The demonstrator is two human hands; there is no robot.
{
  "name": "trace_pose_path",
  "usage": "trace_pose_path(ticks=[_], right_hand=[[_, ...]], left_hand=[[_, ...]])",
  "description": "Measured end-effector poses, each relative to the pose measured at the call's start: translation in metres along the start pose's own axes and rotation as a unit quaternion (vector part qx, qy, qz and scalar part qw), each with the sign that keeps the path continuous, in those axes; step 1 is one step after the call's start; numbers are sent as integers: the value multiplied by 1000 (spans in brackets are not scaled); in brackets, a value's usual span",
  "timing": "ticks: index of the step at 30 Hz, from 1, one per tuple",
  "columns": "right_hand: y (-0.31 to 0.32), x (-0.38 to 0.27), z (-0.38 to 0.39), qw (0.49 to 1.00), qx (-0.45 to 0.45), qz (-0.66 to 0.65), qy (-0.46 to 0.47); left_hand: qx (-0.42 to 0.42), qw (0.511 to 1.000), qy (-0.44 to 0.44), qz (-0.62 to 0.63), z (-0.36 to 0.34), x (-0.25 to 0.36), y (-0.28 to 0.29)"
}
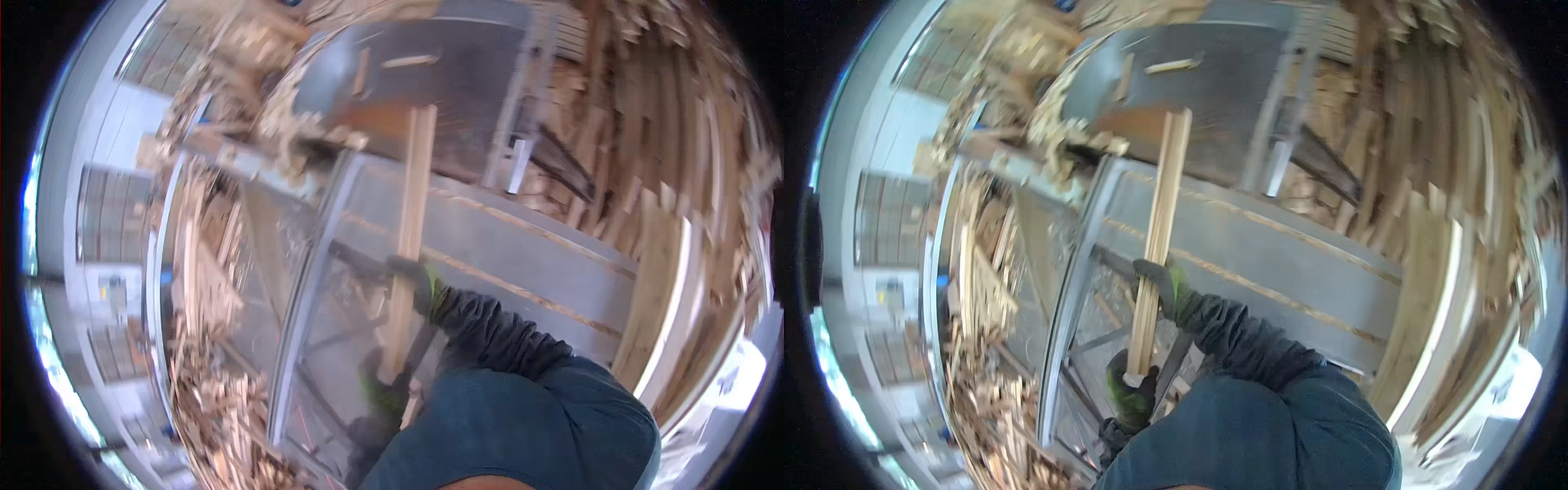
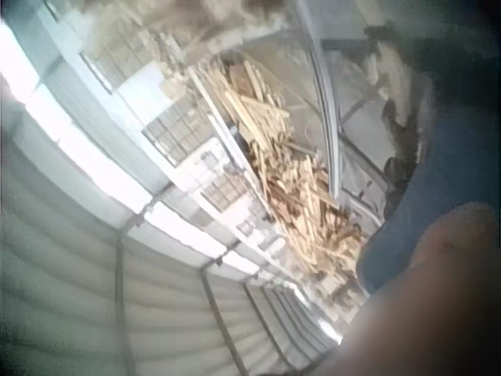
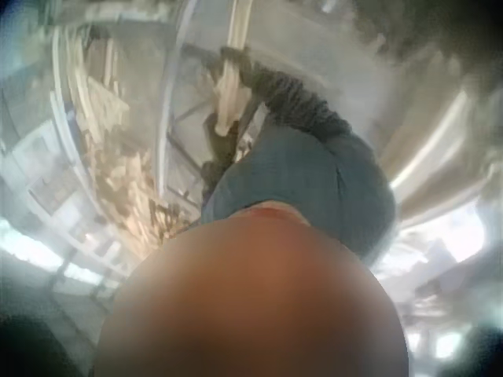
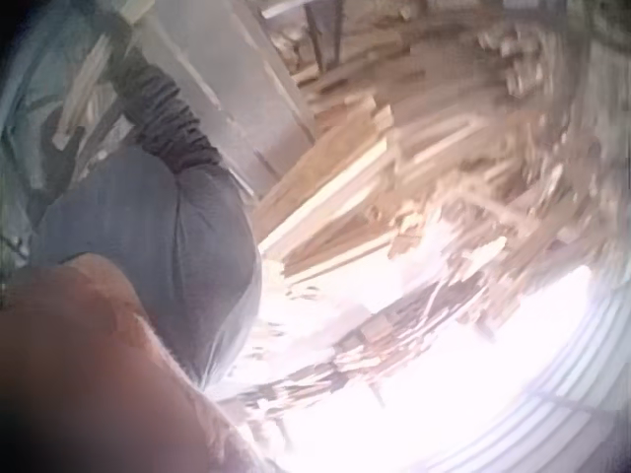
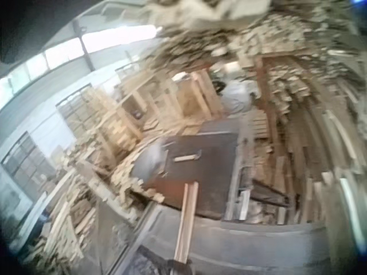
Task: Cutting several long pieces of wood into shorter lengths using a table saw.
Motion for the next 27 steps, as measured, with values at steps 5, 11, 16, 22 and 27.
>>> trace_pose_path(ticks=[5, 11, 16, 22, 27], right_hand=[[96, -334, 209, 962, 20, 254, 103], [323, -642, 644, 668, 299, 640, 235], [485, -691, 1065, 481, 551, 631, 261], [578, -743, 1224, 490, 656, 542, 190], [644, -774, 1329, 411, 674, 610, 67]], left_hand=[[-304, 946, -92, 55, 117, 64, -137], [-430, 887, -165, -14, 242, 166, -281], [-483, 861, -153, -41, 358, 201, -300], [-502, 862, -72, -9, 362, 246, -295], [-509, 855, -98, 5, 366, 207, -353]])
Point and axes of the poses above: each hand's wrist, its own z-axis away from the middle knuckle, its own y-axis out of the back of the hand, x = y × z, the point moved 5 cm from there along -z, towards the middle knuckle, and after that the axes turned 13 degrees about y, right-handed, at the moved point
